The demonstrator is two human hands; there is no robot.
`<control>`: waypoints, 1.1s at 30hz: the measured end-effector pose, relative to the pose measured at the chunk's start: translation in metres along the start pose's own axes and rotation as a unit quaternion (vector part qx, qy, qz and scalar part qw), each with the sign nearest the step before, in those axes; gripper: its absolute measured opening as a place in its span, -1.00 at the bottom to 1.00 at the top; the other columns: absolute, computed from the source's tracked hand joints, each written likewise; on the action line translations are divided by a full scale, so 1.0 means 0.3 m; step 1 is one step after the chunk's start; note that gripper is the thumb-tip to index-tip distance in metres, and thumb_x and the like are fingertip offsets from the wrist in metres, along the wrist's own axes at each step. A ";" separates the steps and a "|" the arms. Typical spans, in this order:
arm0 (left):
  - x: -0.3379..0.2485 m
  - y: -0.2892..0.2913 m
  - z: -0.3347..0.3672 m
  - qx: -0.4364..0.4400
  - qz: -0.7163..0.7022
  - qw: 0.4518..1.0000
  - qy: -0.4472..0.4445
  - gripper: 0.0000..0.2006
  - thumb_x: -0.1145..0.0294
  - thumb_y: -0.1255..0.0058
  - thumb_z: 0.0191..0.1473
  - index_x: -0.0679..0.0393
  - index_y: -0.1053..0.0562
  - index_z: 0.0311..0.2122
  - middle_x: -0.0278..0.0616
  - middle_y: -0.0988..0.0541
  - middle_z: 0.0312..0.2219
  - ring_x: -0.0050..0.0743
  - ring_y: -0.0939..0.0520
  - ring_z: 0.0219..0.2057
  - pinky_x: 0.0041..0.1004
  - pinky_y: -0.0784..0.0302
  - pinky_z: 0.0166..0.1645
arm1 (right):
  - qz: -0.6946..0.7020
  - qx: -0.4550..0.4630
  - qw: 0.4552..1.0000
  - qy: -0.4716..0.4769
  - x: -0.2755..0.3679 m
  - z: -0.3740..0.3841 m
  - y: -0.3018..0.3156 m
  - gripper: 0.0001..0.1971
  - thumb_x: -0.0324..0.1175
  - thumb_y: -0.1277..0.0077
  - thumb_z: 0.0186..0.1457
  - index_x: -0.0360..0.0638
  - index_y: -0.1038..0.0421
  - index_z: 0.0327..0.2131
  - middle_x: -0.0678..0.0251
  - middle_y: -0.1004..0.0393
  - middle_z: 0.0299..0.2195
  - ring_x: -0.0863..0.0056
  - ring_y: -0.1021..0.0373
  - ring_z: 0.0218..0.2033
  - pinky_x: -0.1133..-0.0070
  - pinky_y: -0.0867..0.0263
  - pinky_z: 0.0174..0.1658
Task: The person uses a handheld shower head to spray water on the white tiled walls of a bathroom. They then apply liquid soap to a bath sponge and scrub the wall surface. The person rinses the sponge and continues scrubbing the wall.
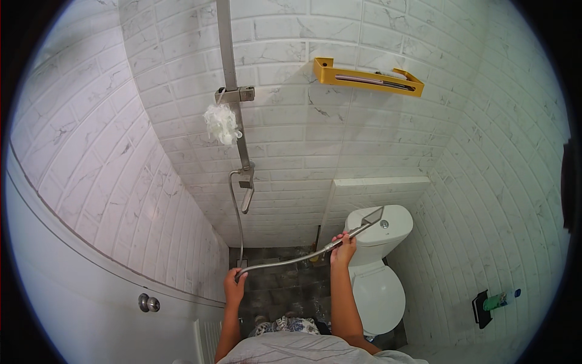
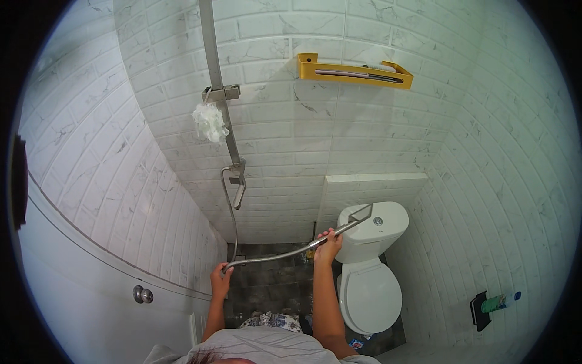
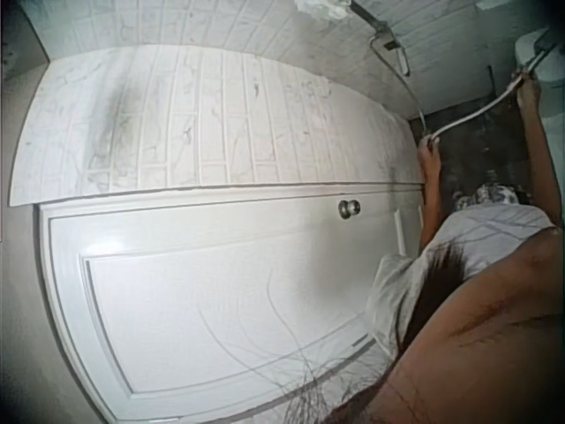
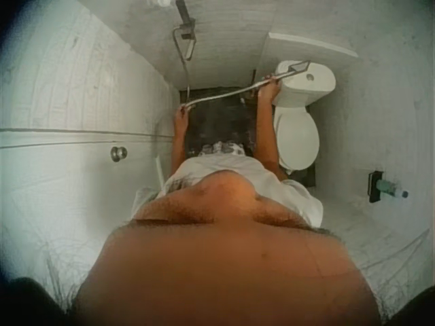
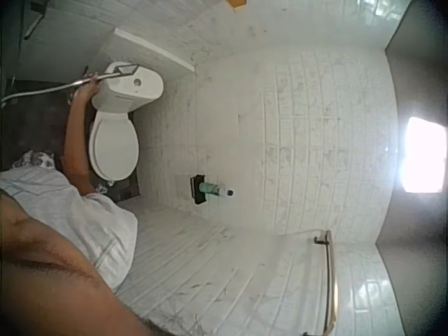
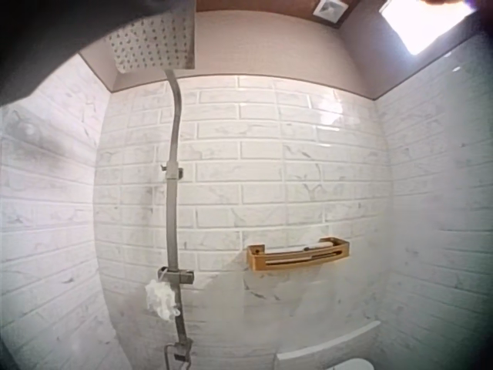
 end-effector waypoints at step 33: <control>-0.233 -0.314 0.042 0.161 -0.007 0.982 -0.095 -0.81 0.40 -0.10 -0.08 0.26 -0.46 -0.35 -0.08 -0.50 -0.49 -0.20 -0.52 -0.41 -0.39 -0.38 -0.27 | 0.100 -0.075 0.976 0.179 0.579 0.169 0.202 -0.67 -0.47 0.22 0.16 -0.12 -0.09 0.02 0.39 -0.24 -0.27 0.55 -0.26 -0.42 0.54 -0.28 -0.35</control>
Point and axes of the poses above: each hand's wrist, its own z-axis towards the middle knuckle, its own y-axis out of the back of the hand, x = y × z, the point moved 10 cm from there along z, towards the middle knuckle
